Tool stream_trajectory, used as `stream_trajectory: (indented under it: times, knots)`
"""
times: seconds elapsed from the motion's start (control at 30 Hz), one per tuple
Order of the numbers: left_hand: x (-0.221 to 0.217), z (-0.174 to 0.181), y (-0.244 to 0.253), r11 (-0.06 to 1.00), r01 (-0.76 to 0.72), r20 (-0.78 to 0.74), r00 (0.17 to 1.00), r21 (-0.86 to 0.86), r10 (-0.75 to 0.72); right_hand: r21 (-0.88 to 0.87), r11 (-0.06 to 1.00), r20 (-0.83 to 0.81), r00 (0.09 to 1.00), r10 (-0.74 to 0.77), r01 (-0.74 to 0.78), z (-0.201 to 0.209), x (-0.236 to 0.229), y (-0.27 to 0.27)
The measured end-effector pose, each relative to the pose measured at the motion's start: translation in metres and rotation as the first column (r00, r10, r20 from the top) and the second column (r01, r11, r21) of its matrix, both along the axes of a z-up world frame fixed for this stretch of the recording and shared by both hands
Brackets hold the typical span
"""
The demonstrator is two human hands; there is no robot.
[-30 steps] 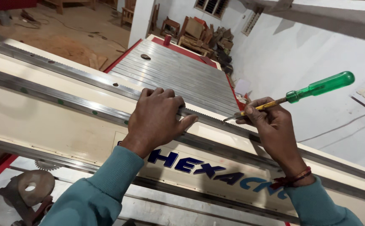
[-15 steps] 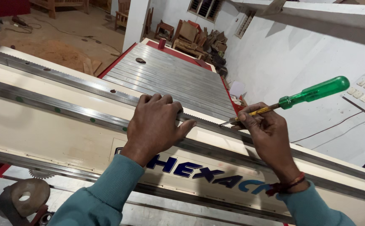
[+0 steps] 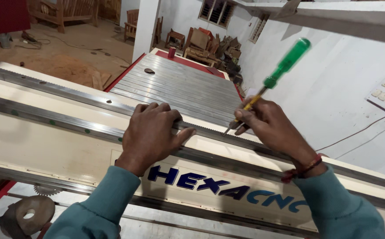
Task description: The person uses a screwdriver to work on a metal rack attached to a machine frame and wipes the surface with a cloth.
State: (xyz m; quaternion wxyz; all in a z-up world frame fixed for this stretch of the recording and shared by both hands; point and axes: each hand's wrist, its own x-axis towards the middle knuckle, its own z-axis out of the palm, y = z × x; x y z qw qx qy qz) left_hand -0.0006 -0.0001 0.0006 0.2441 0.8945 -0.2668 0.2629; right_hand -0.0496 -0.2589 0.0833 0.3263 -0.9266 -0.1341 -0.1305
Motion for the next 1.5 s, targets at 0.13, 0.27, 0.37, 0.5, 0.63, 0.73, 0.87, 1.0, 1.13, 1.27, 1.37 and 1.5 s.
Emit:
stream_trajectory:
  times: [0.13,0.27,0.37,0.5,0.63,0.73,0.87,1.0,1.13,1.27,1.37,1.5]
  knots:
    - [-0.001,0.001,-0.001,0.999,0.006,0.023,1.000,-0.034,-0.006,-0.803,0.486,0.211,0.927,-0.310,0.345,0.006,-0.012,0.018]
    - [0.000,0.005,0.003,0.998,0.006,-0.143,0.990,0.057,0.002,-0.338,0.911,0.241,0.958,-0.157,0.234,-0.021,-0.018,0.009]
    - [0.008,0.003,0.021,0.988,0.133,-0.063,0.988,-0.079,-0.138,0.193,0.981,0.248,0.966,-0.080,0.032,-0.032,-0.008,0.001]
    - [0.028,0.007,0.069,0.998,-0.052,-0.192,0.980,0.032,0.057,0.381,0.913,0.253,0.966,0.048,-0.146,-0.035,0.009,0.007]
    - [0.031,0.003,0.086,0.994,-0.100,-0.133,0.986,0.047,0.106,0.352,0.909,0.244,0.959,0.142,-0.225,-0.043,0.031,0.045]
    - [0.032,0.002,0.089,0.996,-0.094,-0.053,0.994,0.011,0.094,0.303,0.910,0.243,0.946,0.214,-0.283,-0.048,0.038,0.069]
    - [0.033,0.000,0.092,0.996,-0.089,-0.066,0.994,0.005,0.089,0.257,0.933,0.216,0.956,0.196,-0.250,-0.051,0.041,0.081]
    - [0.032,0.001,0.091,0.997,-0.077,-0.094,0.993,-0.008,0.076,0.323,0.916,0.178,0.966,0.189,-0.238,-0.049,0.045,0.081]
    - [0.033,0.002,0.092,0.998,-0.067,-0.086,0.994,0.005,0.067,0.310,0.927,0.181,0.970,0.162,-0.212,-0.048,0.042,0.084]
    - [0.034,0.002,0.091,0.997,-0.075,-0.113,0.991,0.019,0.077,0.274,0.945,0.186,0.973,0.133,-0.181,-0.048,0.042,0.091]
    - [0.035,0.001,0.090,0.996,-0.086,-0.111,0.990,0.013,0.086,0.324,0.927,0.175,0.975,0.137,-0.188,-0.049,0.049,0.091]
    - [0.035,0.000,0.089,0.997,-0.081,-0.093,0.992,0.005,0.081,0.255,0.936,0.142,0.967,0.213,-0.244,-0.039,0.060,0.088]
